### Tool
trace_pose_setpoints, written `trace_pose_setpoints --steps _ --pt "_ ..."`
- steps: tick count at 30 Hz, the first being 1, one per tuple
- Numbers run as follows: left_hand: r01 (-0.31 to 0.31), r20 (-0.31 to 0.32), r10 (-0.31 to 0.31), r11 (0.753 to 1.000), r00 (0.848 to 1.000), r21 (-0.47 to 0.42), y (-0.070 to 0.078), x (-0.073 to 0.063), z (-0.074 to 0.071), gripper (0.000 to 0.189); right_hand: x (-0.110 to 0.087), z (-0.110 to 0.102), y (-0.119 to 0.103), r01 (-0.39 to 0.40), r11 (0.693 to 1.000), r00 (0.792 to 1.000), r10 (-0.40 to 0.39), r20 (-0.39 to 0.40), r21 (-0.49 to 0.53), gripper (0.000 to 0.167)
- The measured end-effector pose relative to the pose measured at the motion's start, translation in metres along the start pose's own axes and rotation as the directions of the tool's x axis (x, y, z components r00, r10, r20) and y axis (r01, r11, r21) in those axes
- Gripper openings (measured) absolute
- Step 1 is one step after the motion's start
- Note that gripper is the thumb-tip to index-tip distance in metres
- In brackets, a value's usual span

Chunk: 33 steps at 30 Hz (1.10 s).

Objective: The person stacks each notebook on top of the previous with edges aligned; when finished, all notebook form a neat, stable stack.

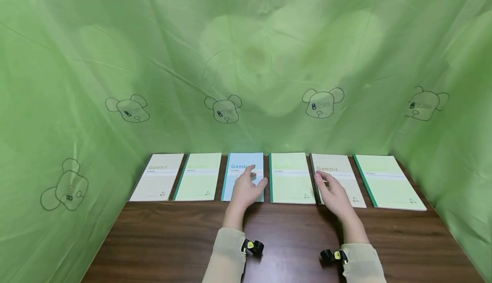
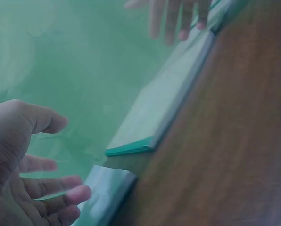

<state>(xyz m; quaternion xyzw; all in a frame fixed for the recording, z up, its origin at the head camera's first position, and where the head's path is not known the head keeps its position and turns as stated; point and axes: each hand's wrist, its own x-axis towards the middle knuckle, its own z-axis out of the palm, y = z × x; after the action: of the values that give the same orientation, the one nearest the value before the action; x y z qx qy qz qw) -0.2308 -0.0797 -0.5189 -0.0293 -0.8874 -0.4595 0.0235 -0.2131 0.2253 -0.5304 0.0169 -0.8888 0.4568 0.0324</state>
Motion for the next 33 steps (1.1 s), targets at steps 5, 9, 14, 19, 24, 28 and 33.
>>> trace_pose_setpoints --steps 5,9,14,19,24,28,33 --pt "-0.022 0.03 0.02 0.997 0.999 0.077 -0.008 -0.003 0.015 0.067 -0.002 0.007 0.0 -0.016 0.999 1.0 0.017 0.023 -0.032 0.066" --pt "-0.058 0.042 0.052 0.986 0.998 0.156 -0.007 -0.005 0.022 0.063 -0.006 0.005 -0.002 -0.024 0.999 0.998 0.027 0.056 -0.046 0.064" --pt "-0.091 0.086 0.078 0.982 0.993 0.165 0.005 -0.009 0.024 0.055 -0.007 0.003 0.0 -0.003 0.999 0.997 0.006 0.073 -0.044 0.064" --pt "-0.052 0.099 0.038 0.988 0.994 0.143 0.014 -0.01 0.029 0.052 -0.003 0.014 0.008 0.081 0.992 0.995 -0.076 0.061 -0.094 0.056" --pt "0.048 0.08 -0.053 0.996 0.995 0.071 0.027 -0.01 0.037 0.072 -0.002 0.021 0.004 0.185 0.973 0.981 -0.176 0.077 -0.134 0.056" --pt "0.111 0.068 -0.103 0.985 0.992 -0.132 0.035 -0.011 0.046 0.085 -0.004 0.021 -0.002 0.174 0.978 0.984 -0.168 0.057 -0.118 0.059" --pt "0.202 0.058 -0.2 0.843 0.978 -0.499 0.035 -0.01 0.051 0.087 -0.005 0.018 -0.006 0.082 0.995 0.996 -0.08 0.04 -0.054 0.058"
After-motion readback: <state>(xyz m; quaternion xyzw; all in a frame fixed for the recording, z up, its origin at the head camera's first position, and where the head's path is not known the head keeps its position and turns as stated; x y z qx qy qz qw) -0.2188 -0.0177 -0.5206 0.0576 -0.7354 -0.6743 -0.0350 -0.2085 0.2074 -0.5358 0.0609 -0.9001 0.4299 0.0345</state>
